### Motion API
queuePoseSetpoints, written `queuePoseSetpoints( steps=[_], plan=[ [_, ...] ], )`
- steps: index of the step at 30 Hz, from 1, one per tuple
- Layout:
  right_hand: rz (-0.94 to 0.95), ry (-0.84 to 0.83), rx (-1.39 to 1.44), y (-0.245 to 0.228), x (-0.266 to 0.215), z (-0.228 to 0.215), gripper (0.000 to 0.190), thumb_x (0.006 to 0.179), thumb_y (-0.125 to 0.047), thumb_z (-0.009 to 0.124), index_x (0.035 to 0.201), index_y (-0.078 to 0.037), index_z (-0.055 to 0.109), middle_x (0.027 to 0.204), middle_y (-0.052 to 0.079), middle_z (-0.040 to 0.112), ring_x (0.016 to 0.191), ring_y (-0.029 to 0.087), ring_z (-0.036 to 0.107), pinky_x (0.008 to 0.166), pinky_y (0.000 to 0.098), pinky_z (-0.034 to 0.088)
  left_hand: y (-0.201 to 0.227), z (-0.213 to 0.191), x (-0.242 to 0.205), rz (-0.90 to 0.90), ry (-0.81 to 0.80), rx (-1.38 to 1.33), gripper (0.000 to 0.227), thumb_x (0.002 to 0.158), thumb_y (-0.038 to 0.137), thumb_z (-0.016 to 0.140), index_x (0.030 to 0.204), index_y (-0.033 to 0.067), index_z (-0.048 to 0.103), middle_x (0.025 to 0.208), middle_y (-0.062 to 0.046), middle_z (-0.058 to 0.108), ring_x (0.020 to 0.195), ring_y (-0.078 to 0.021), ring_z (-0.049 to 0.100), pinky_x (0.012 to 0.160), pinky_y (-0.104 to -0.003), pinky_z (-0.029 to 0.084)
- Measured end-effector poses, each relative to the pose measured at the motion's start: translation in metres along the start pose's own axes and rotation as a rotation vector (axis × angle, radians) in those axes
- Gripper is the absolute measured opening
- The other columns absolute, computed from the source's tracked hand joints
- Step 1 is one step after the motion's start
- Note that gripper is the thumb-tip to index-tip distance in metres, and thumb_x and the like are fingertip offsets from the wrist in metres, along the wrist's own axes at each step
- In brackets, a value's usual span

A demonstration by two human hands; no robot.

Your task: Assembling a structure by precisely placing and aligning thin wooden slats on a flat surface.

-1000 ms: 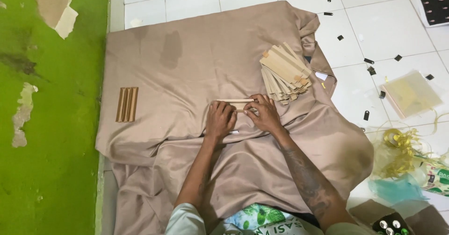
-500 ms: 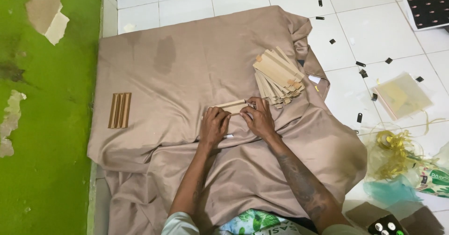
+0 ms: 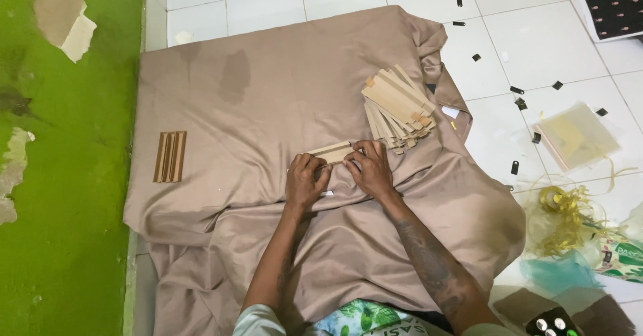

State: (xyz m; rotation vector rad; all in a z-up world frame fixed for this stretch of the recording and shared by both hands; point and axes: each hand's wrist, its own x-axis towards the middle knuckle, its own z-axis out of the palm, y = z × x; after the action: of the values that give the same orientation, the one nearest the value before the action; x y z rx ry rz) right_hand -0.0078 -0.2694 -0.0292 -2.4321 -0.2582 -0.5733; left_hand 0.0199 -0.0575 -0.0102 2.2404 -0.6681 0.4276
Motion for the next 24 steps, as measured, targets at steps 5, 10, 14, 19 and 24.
queuePoseSetpoints(
  steps=[5, 10, 14, 19, 24],
  plan=[
    [-0.041, 0.045, 0.04, -0.003, 0.0, -0.002, 0.011, 0.081, -0.024, 0.085, 0.084, -0.019, 0.076, 0.103, 0.002, 0.062, 0.105, 0.027, 0.057, 0.093, 0.0427, 0.044, -0.001, 0.002, -0.001, -0.026, 0.023, 0.032, 0.023, 0.094, 0.033, 0.074, 0.085, 0.0116, 0.073, 0.077, -0.005, 0.059, 0.081, -0.0265, 0.064, 0.077, -0.04, 0.054],
    [-0.067, 0.088, 0.005, 0.0, 0.0, 0.0, 0.012, 0.083, -0.026, 0.083, 0.077, -0.018, 0.076, 0.101, 0.003, 0.064, 0.104, 0.026, 0.059, 0.093, 0.0401, 0.045, -0.002, 0.004, 0.0, -0.028, 0.007, 0.033, 0.019, 0.091, 0.03, 0.073, 0.082, 0.0135, 0.071, 0.075, -0.004, 0.058, 0.079, -0.026, 0.063, 0.075, -0.04, 0.054],
    [-0.069, 0.097, 0.003, -0.005, 0.002, -0.004, 0.011, 0.083, -0.025, 0.083, 0.079, -0.018, 0.076, 0.102, 0.003, 0.063, 0.105, 0.027, 0.059, 0.092, 0.0408, 0.045, 0.0, 0.001, 0.002, -0.03, 0.009, 0.024, 0.019, 0.085, 0.031, 0.075, 0.082, 0.0137, 0.069, 0.075, -0.005, 0.058, 0.078, -0.0272, 0.063, 0.075, -0.041, 0.054],
    [-0.068, 0.028, -0.039, -0.011, 0.002, -0.009, 0.014, 0.085, -0.025, 0.079, 0.096, -0.018, 0.078, 0.11, 0.006, 0.062, 0.109, 0.03, 0.058, 0.089, 0.0439, 0.046, -0.009, 0.009, -0.004, -0.011, 0.029, 0.02, 0.02, 0.081, 0.031, 0.077, 0.08, 0.0131, 0.067, 0.075, -0.007, 0.058, 0.078, -0.0308, 0.063, 0.073, -0.044, 0.053],
    [-0.083, -0.25, -0.223, -0.016, 0.012, -0.019, 0.018, 0.091, -0.033, 0.072, 0.105, -0.024, 0.08, 0.114, 0.004, 0.063, 0.119, 0.028, 0.05, 0.094, 0.0442, 0.042, 0.002, 0.001, -0.005, -0.063, -0.001, 0.19, 0.046, 0.075, 0.048, 0.074, 0.107, 0.0154, 0.069, 0.11, -0.009, 0.059, 0.113, -0.0314, 0.056, 0.099, -0.047, 0.04]
  ],
)
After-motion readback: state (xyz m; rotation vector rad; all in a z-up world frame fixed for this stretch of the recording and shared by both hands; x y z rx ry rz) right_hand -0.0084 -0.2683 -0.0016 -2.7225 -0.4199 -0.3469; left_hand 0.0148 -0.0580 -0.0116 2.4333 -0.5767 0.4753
